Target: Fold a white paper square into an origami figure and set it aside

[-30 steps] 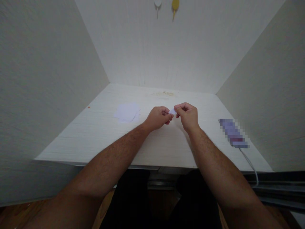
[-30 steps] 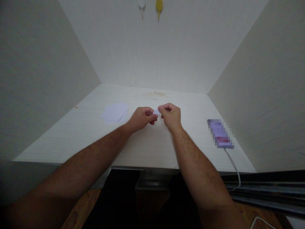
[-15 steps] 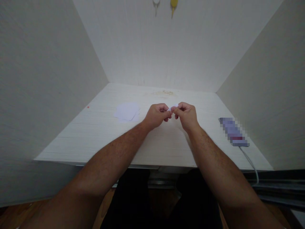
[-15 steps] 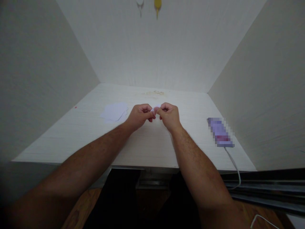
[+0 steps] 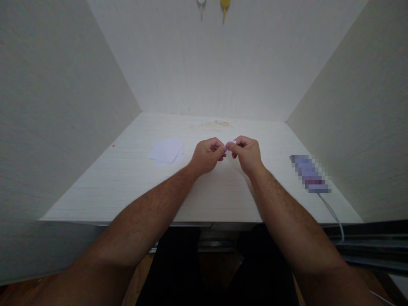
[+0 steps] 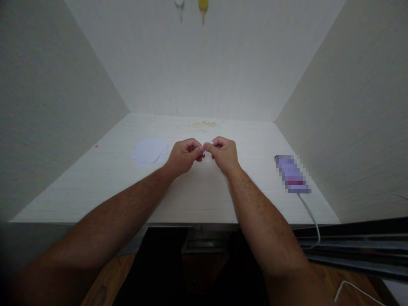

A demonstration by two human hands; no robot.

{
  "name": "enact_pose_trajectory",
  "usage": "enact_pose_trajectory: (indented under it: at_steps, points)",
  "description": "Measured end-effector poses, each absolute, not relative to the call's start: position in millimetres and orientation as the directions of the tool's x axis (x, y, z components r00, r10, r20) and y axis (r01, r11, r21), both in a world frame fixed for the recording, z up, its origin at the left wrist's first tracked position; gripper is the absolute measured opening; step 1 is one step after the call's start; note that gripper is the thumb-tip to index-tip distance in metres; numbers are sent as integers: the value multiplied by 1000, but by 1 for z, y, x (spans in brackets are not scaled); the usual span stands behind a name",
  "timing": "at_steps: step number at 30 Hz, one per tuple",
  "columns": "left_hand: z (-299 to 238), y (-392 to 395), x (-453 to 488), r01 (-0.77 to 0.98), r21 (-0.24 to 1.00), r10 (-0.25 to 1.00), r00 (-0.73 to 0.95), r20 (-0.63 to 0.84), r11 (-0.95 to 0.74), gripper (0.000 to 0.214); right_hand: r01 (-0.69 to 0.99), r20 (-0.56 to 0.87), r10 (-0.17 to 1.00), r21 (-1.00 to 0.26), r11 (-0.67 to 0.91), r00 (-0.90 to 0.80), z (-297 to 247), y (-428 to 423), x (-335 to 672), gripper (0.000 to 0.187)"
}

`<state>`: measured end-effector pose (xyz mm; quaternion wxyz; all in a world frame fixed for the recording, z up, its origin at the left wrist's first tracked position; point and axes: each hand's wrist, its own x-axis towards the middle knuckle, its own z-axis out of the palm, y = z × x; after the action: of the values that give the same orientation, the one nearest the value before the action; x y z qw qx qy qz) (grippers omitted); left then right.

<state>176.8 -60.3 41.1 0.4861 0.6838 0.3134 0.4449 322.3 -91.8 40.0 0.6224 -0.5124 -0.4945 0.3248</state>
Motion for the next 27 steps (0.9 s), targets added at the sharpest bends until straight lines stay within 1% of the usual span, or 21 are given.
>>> enact_pose_trajectory:
  at_steps: [5,8,12,14,17,20,22,23,25,27]
  points:
    - [41,-61,176,51,933,863,401,308,-357,19,91,267,922,-964,251,281,39,-90,324,29]
    - [37,-59,175,56,937,877,376,299,-344,19,24,251,924,-967,255,287,37,-87,324,34]
    - [33,-57,175,19,949,903,313,295,-316,22,-63,248,916,-958,281,314,36,-86,322,25]
    - [32,-57,175,-10,960,913,306,270,-280,26,-65,255,930,-957,281,265,36,-87,321,29]
    - [34,-57,174,-95,974,909,350,225,-205,33,-56,272,942,-956,288,197,35,-87,321,25]
    - [36,-56,173,-245,969,880,457,128,-14,38,-91,284,946,-950,300,154,34,-87,324,26]
    - [36,-54,171,-282,954,844,532,66,103,36,-111,289,951,-948,300,108,35,-88,326,24]
    - [35,-53,171,-282,950,829,557,47,135,34,-111,290,954,-948,298,80,35,-89,327,23]
    - [35,-51,170,-278,949,822,569,38,149,32,-109,290,956,-950,293,40,37,-90,326,25]
    - [33,-48,170,-290,949,847,529,49,126,32,-128,278,960,-951,281,45,38,-90,325,31]
